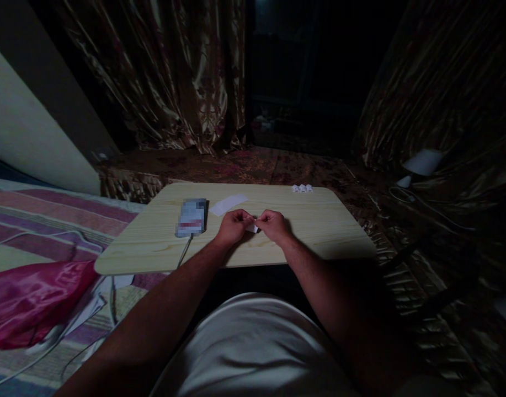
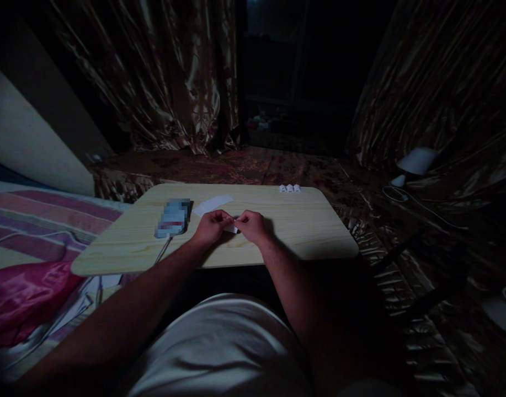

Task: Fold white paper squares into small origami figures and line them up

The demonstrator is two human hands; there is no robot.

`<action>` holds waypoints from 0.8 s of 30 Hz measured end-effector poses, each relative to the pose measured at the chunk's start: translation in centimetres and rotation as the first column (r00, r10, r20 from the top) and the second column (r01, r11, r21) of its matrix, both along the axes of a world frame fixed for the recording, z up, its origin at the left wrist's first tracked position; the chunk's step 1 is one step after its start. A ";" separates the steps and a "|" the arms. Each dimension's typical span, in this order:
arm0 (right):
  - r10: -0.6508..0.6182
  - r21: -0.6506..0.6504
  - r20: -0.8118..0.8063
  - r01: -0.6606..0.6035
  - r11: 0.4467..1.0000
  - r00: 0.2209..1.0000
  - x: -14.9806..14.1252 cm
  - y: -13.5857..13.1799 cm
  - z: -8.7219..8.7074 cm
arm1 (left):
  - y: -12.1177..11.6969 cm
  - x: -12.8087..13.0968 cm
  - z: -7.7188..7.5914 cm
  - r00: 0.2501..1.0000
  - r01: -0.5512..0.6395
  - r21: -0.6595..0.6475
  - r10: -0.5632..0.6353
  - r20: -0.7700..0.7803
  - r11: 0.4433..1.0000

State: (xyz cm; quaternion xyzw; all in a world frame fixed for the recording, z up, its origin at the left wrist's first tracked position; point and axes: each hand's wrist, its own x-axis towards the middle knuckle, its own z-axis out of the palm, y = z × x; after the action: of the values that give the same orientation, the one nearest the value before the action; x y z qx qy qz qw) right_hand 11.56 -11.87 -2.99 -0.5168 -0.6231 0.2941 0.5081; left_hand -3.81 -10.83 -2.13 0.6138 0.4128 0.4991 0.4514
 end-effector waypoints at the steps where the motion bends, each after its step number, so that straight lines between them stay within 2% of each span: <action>1: 0.000 -0.007 -0.003 0.000 1.000 1.000 0.0 0.0 0.0 | 0.0 -0.1 0.0 1.000 -0.002 -0.012 0.002 0.010 1.000; 4: 0.029 -0.021 -0.035 -0.030 0.999 0.999 0.1 0.0 0.0 | 0.1 -0.2 0.0 1.000 -0.002 -0.028 0.003 0.012 1.000; 10: 0.055 -0.026 -0.063 -0.057 0.998 0.996 0.2 0.0 0.0 | -0.1 -0.2 0.1 0.997 0.042 0.037 -0.040 -0.070 0.998; 17: 0.077 -0.094 -0.097 -0.087 0.992 0.992 0.0 -0.1 -0.1 | 0.0 -0.3 -0.1 0.999 0.004 0.032 -0.003 -0.039 0.999; 24: 0.101 -0.043 -0.042 -0.103 0.994 0.994 -0.1 -0.2 0.1 | -0.4 -0.4 0.4 0.998 0.044 0.021 -0.043 -0.045 0.999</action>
State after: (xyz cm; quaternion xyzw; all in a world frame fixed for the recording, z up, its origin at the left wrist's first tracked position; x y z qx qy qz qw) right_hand 11.43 -12.09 -2.88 -0.4898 -0.6316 0.3440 0.4927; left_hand -4.20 -11.22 -1.71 0.6386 0.4038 0.4799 0.4458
